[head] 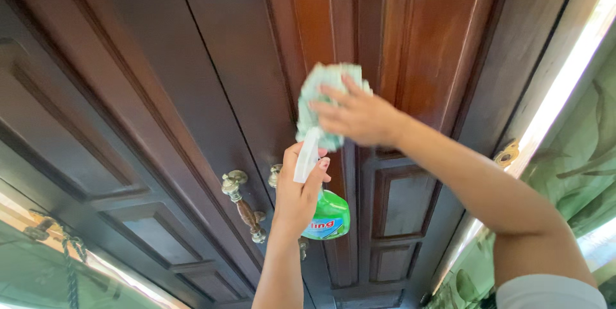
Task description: The person sprays a cleaning solution onto a wooden door and wipes the surface with a cloth. The person repeatedly sprays and wipes different sections of the door, including the panels and the area around the handles.
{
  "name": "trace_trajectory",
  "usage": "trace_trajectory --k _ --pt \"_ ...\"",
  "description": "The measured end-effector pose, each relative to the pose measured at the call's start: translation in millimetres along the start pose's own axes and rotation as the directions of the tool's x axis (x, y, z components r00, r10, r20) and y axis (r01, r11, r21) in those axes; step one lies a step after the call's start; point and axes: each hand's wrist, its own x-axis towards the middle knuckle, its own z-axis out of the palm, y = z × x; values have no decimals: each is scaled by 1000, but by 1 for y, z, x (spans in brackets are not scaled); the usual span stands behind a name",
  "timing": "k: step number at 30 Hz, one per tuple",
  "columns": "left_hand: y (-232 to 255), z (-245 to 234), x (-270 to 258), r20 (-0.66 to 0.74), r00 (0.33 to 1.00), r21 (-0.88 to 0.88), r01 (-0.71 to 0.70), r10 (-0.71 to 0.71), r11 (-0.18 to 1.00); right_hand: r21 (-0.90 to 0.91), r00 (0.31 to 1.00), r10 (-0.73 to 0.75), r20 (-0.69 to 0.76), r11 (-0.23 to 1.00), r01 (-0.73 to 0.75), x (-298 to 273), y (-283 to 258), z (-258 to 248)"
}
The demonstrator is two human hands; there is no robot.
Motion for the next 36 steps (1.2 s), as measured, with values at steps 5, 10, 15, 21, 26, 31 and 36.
trace_trajectory --k 5,10,15,21,26,31,36 --pt "5 13 5 -17 1000 -38 24 -24 999 -129 953 160 -257 972 -198 43 66 -37" --pt "10 20 5 -32 999 -9 34 -34 999 -254 875 331 -354 866 -430 35 68 -47" --pt "6 28 5 -25 1000 -19 0 0 1000 -219 934 287 -212 918 -332 -11 13 -34" --pt "-5 37 7 -12 1000 -76 -1 0 997 24 982 190 -1 982 -190 -79 -61 11" --pt "-9 42 7 -24 999 -14 26 -26 1000 136 995 -40 97 990 26 -111 -80 32" --pt "-10 45 4 -34 999 -7 6 -6 1000 92 1000 -3 23 996 1 -81 -37 23" --pt "-3 48 3 -84 995 8 46 -45 999 13 948 198 -249 979 -202 -15 33 -16"
